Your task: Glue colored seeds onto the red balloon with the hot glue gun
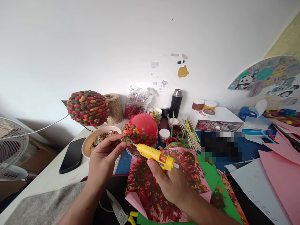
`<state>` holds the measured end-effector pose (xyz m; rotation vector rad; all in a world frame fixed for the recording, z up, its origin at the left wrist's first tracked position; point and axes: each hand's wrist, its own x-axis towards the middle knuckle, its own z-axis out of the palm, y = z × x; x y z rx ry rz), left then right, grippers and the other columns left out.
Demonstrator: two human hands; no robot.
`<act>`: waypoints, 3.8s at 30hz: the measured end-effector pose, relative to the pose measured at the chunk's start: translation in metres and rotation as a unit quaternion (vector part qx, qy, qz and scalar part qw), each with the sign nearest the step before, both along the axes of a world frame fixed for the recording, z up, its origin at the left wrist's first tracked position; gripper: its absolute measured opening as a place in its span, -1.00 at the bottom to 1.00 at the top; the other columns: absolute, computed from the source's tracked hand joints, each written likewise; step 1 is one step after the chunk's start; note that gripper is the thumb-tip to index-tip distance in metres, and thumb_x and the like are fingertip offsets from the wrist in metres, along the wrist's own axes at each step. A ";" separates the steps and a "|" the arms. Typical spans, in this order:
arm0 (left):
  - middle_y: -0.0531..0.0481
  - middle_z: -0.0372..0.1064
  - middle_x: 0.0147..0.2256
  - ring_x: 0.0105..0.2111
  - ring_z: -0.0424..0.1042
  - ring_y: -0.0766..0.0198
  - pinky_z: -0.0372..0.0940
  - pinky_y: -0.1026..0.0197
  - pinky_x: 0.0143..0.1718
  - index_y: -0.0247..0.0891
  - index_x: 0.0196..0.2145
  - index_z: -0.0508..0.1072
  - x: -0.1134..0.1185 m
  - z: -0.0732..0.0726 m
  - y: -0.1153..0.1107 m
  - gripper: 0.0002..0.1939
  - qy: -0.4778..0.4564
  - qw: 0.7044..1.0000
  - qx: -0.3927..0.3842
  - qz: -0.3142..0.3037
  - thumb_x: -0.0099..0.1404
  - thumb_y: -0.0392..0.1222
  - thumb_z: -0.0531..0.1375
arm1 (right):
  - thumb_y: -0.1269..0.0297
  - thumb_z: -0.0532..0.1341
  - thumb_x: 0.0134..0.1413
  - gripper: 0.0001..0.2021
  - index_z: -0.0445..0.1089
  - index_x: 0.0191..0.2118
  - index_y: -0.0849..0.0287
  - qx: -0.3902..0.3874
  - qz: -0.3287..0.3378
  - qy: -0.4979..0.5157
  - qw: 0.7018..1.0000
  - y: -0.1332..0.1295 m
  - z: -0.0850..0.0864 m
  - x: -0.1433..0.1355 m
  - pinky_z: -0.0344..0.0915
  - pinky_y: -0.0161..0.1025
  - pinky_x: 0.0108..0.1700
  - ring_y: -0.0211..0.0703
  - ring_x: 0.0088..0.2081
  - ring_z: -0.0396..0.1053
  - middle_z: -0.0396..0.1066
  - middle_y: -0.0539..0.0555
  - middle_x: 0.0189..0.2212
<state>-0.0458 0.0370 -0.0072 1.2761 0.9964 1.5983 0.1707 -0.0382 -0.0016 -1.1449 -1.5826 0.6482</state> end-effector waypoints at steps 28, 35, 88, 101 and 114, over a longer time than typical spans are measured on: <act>0.04 0.64 -0.35 -0.49 0.46 0.35 0.43 0.30 -0.43 -0.14 -0.20 0.75 -0.010 0.024 0.007 -0.68 -0.045 0.995 0.029 0.079 0.08 -0.09 0.62 | -0.26 0.16 0.48 -0.41 0.38 -0.48 0.08 -0.080 0.046 0.103 0.990 0.003 -0.007 0.001 0.16 -0.27 -0.54 -0.23 -0.63 0.24 0.25 -0.07 -0.67; 0.07 0.58 -0.41 -0.38 0.50 0.29 0.37 0.32 -0.44 -0.24 -0.26 0.70 -0.032 0.053 0.013 -0.70 -0.118 0.969 0.078 0.204 0.03 -0.25 0.61 | -0.56 0.21 0.23 -0.25 0.43 -0.50 0.13 -0.125 -0.004 0.249 0.960 0.017 -0.004 0.011 0.21 -0.31 -0.57 -0.26 -0.69 0.27 0.22 -0.09 -0.74; -0.18 0.67 -0.10 -0.15 0.57 -0.03 0.39 -0.01 -0.10 -0.16 -0.01 0.67 0.021 0.060 0.044 -0.70 0.646 0.675 0.353 0.049 0.60 -0.21 0.11 | -0.54 0.22 0.24 -0.25 0.57 -0.38 0.18 -0.135 0.035 0.271 0.952 0.012 0.007 0.012 0.19 -0.33 -0.53 -0.29 -0.66 0.26 0.22 -0.12 -0.70; -0.20 0.70 -0.06 -0.13 0.61 -0.01 0.48 -0.01 -0.10 -0.26 -0.03 0.70 0.019 0.062 0.045 -0.67 0.626 0.687 0.368 0.030 0.63 -0.20 0.11 | -0.55 0.22 0.24 -0.23 0.61 -0.35 0.20 -0.130 0.039 0.265 0.955 0.012 0.006 0.012 0.19 -0.33 -0.54 -0.29 -0.65 0.27 0.22 -0.12 -0.70; -0.18 0.68 -0.07 -0.10 0.61 0.03 0.47 0.03 -0.05 -0.25 -0.09 0.67 0.020 0.060 0.051 -0.70 0.594 0.726 0.345 0.015 0.61 -0.19 0.11 | -0.51 0.20 0.30 -0.25 0.63 -0.33 0.21 -0.122 0.038 0.248 0.960 0.010 0.006 0.011 0.18 -0.32 -0.54 -0.29 -0.65 0.26 0.21 -0.12 -0.71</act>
